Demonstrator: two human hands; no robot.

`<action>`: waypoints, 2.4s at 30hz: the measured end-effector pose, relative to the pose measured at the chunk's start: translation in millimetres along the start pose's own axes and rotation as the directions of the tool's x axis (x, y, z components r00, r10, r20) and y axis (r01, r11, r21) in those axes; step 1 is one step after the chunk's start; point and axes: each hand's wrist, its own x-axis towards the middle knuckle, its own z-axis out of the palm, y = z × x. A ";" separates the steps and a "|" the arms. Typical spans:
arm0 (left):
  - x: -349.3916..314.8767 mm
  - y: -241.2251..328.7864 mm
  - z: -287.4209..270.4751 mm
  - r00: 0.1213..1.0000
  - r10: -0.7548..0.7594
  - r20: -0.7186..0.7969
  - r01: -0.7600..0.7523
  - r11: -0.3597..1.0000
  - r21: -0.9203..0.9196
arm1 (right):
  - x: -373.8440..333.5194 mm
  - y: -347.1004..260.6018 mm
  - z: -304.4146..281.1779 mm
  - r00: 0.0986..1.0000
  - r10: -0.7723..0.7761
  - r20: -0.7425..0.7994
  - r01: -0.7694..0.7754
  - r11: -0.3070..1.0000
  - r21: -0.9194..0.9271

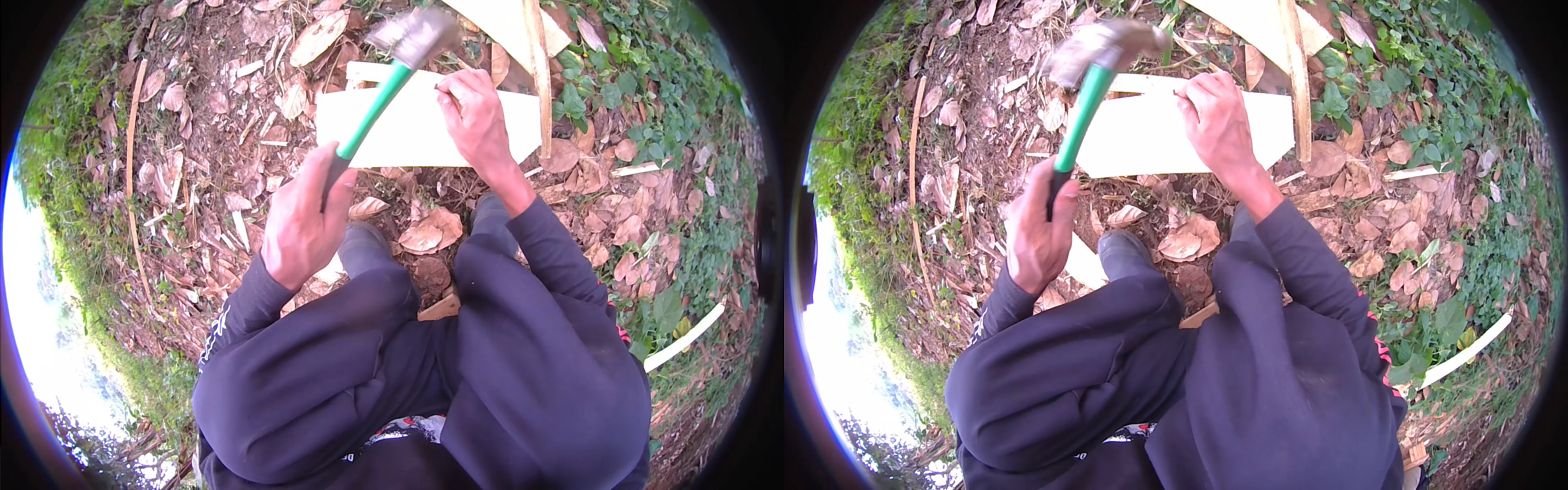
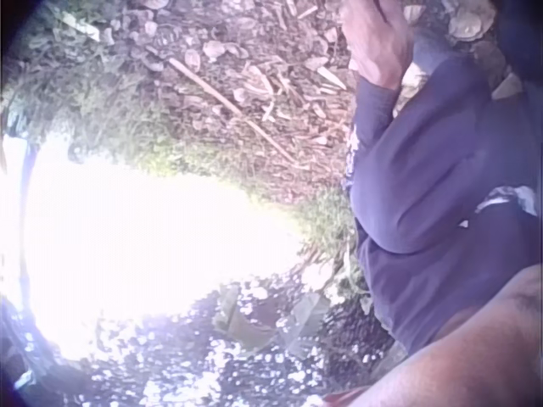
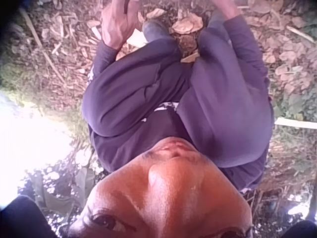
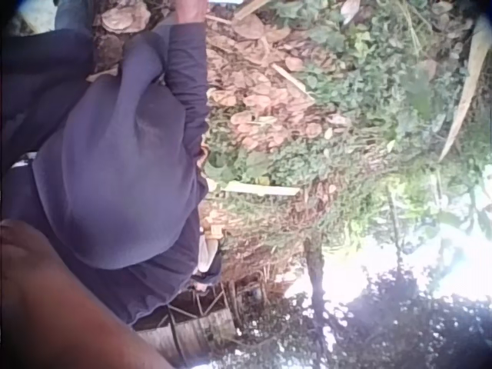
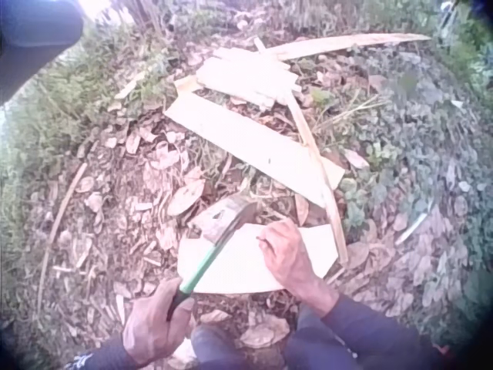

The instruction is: The person sits on the ground and assembles wooden pieces into a frame-like structure. They use a hammer to drive nails into the wood to secure the joints and inspect the fit of the pieces.

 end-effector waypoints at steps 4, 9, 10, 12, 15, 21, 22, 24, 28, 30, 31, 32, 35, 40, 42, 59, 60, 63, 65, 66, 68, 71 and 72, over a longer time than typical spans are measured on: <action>6.4 -14.0 -1.8 0.992 0.020 0.122 -0.034 0.993 0.112 | -0.5 -0.1 -0.2 1.000 0.007 -0.001 -0.007 1.000 0.012; 2.6 -6.9 -3.6 1.000 -0.011 -0.020 0.012 0.999 0.040 | -0.5 -1.0 -3.7 0.999 0.036 0.029 -0.037 0.999 0.028; 2.3 -8.7 -2.3 0.999 -0.002 -0.038 0.003 0.999 0.037 | 0.0 -0.4 -4.8 0.997 0.055 0.056 -0.056 0.998 0.022; 2.9 -6.0 -1.6 0.998 -0.062 0.024 0.061 0.998 0.007 | 2.1 0.5 -8.8 0.990 0.092 0.106 -0.094 0.996 0.008; -2.3 -12.8 8.3 0.998 -0.063 0.028 0.063 0.998 0.006 | 7.0 -4.9 -18.6 0.990 0.083 0.115 -0.091 0.994 0.063; -2.1 -27.0 20.6 0.995 -0.068 0.073 0.067 0.998 0.009 | -6.9 6.1 -39.8 0.966 0.017 0.258 0.081 0.928 -0.364; -1.8 -28.9 22.6 0.996 -0.060 0.067 0.059 0.998 0.011 | -8.9 9.1 -39.2 0.966 0.031 0.257 0.061 0.937 -0.344; -4.1 -32.6 26.2 0.994 -0.087 0.064 0.088 0.996 -0.011 | -11.8 14.7 -36.3 0.965 0.060 0.257 0.021 0.953 -0.302; -4.7 -39.5 30.2 0.996 -0.088 0.028 0.089 0.996 -0.029 | -11.0 13.9 -31.8 0.975 0.051 0.217 0.015 0.956 -0.291; -4.3 -41.3 31.8 0.994 -0.107 -0.001 0.106 0.994 -0.035 | -8.4 15.3 -31.6 0.976 0.052 0.211 0.008 0.963 -0.271; -3.8 -42.5 33.0 0.993 -0.114 -0.013 0.114 0.993 -0.040 | -8.3 16.2 -31.7 0.977 0.057 0.204 -0.001 0.965 -0.263; -3.6 -43.5 33.6 0.992 -0.121 -0.022 0.121 0.992 -0.038 | -8.1 17.1 -31.8 0.979 0.061 0.196 -0.010 0.967 -0.255; -3.9 -46.2 35.1 0.984 -0.176 -0.040 0.173 0.983 -0.053 | -7.0 16.5 -30.8 0.982 0.062 0.177 -0.016 0.969 -0.247; -3.8 -54.5 40.1 0.977 -0.212 -0.038 0.209 0.976 -0.065 | 2.1 11.1 -33.4 0.967 0.140 0.214 -0.097 0.975 -0.198; -3.8 -54.7 38.8 0.986 -0.162 -0.038 0.159 0.985 -0.070 | 7.8 8.6 -37.0 0.948 0.182 0.261 -0.143 0.976 -0.164; 20.5 -42.4 47.6 0.989 -0.128 -0.077 0.133 0.989 0.069 | -1.8 20.6 -23.7 0.989 0.020 0.148 0.011 0.979 -0.205; 27.5 -40.5 49.9 0.990 -0.078 -0.117 0.086 0.994 0.068 | -1.2 20.0 -24.6 0.987 0.040 0.159 -0.007 0.980 -0.199; 43.2 -53.7 57.2 0.996 0.027 -0.089 -0.018 0.995 0.101 | 2.2 23.9 -22.6 0.981 0.082 0.174 -0.057 0.988 -0.142; 46.5 -52.4 61.4 0.989 0.114 -0.095 -0.104 0.989 0.107 | 7.8 17.2 -28.2 0.968 0.132 0.214 -0.103 0.985 -0.140; 45.8 -49.6 59.1 0.993 0.116 -0.032 -0.111 0.986 0.122 | 10.1 13.7 -31.6 0.960 0.156 0.234 -0.126 0.982 -0.139; 43.1 -46.3 57.1 0.988 0.116 0.101 -0.130 0.981 0.147 | 7.3 12.3 -36.0 0.959 0.169 0.227 -0.163 0.986 -0.046; 38.9 -55.8 66.5 0.977 0.203 0.072 -0.210 0.971 0.111 | 3.5 16.8 -35.3 0.974 0.134 0.181 -0.142 0.989 0.031; 38.0 -57.6 67.7 0.978 0.195 0.073 -0.203 0.971 0.129 | 2.5 18.5 -34.4 0.981 0.113 0.160 -0.122 0.991 0.046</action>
